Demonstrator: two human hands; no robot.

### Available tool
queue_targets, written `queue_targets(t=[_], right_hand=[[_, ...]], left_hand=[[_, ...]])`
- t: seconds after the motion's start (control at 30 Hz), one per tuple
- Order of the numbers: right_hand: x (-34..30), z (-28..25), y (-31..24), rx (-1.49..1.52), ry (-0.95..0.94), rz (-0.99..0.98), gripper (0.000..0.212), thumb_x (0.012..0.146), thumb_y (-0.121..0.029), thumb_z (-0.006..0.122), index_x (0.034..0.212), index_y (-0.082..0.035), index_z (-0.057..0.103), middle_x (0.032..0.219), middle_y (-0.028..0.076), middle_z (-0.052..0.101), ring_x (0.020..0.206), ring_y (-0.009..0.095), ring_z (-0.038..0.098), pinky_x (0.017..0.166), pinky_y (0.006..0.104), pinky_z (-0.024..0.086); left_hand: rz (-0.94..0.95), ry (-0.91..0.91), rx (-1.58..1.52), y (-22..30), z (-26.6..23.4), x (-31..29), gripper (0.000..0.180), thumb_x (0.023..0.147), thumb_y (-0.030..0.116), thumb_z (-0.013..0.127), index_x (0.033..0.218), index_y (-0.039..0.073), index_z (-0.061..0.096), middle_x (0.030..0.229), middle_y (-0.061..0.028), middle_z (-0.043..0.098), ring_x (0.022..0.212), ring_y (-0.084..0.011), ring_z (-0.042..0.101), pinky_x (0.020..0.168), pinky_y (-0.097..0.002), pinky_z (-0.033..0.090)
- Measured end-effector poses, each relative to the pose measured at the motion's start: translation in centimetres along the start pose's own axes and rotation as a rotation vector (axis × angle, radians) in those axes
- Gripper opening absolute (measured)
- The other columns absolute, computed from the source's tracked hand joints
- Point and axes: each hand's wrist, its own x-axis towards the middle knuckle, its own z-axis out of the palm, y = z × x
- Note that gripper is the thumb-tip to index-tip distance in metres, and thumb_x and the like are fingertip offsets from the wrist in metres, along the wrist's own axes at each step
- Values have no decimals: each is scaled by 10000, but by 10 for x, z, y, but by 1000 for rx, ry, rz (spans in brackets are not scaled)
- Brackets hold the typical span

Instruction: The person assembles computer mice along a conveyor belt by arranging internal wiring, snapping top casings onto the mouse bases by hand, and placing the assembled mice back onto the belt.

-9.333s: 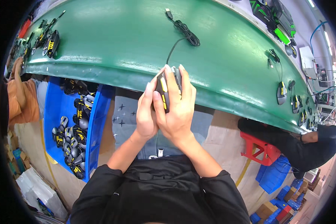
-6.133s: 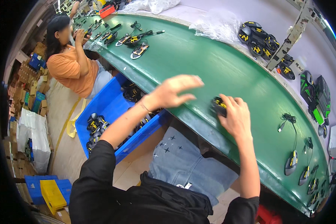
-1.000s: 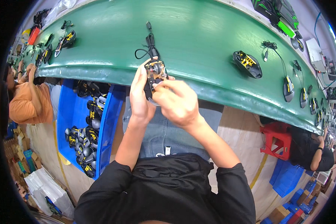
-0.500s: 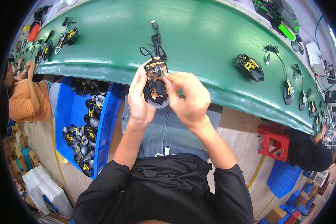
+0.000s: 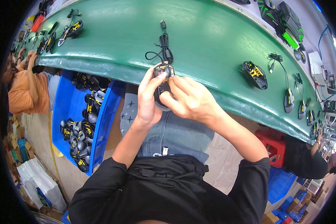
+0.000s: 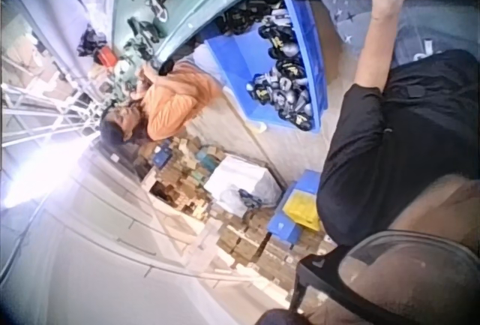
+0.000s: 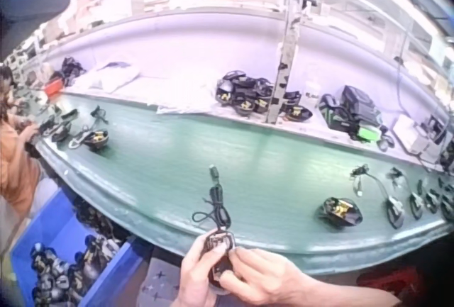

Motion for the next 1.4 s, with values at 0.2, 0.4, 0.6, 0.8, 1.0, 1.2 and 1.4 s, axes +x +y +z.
queue_targets(t=[0.2, 0.4, 0.6, 0.8, 1.0, 1.2, 1.4], right_hand=[[-14, 2, 0, 30, -145, -42, 107, 746, -65, 614, 780, -47, 514, 1061, 236, 659, 1200, 325, 554, 832, 369, 536], [-26, -3, -6, 110, -77, 95, 89, 716, -59, 626, 777, -23, 570, 1071, 217, 665, 1172, 319, 582, 875, 380, 544], [-51, -19, -10, 184, 43, 167, 159, 640, -56, 648, 792, -19, 624, 1076, 207, 672, 1052, 320, 651, 855, 398, 558], [-110, -89, 95, -403, -157, 981, 509, 763, -228, 747, 1214, -56, 588, 1191, 144, 642, 1112, 363, 598, 958, 438, 464], [-116, -75, 101, 381, 81, 1257, 472, 863, -196, 644, 1272, -7, 504, 1157, 213, 639, 972, 334, 669, 855, 393, 534], [-116, -33, 103, 1003, 580, 1507, 330, 902, -199, 647, 1151, 17, 650, 1067, 82, 663, 846, 120, 615, 783, 257, 499], [-129, -54, 101, 167, 298, 1474, 396, 854, -194, 722, 1212, -39, 652, 1212, 149, 650, 983, 170, 648, 859, 313, 513]], left_hand=[[7, 6, 50, 2, -7, 3, 346, 871, 38, 575, 1212, 8, 527, 1040, -56, 607, 930, -122, 589, 791, -268, 486], [-20, -10, 92, 1, 1, 6, 312, 865, -4, 624, 1169, -7, 554, 995, -57, 619, 886, -117, 606, 768, -258, 491], [-8, -29, 15, -8, -9, 17, 352, 901, 17, 593, 1236, -23, 494, 934, -130, 626, 788, -289, 700, 684, -408, 615], [22, -144, 75, -9, -10, 17, 357, 893, 20, 622, 1226, -35, 508, 915, -127, 627, 786, -286, 704, 683, -392, 615], [14, -166, 64, -5, -14, 17, 366, 873, 11, 641, 1207, -41, 501, 958, -123, 623, 787, -271, 702, 684, -387, 618], [-14, -124, 86, -7, -16, 16, 383, 890, 21, 617, 1248, -39, 493, 914, -138, 635, 781, -292, 706, 674, -385, 612], [-27, -135, 112, -10, -13, 13, 374, 891, 21, 620, 1240, -39, 502, 923, -132, 634, 788, -288, 706, 665, -373, 607]])
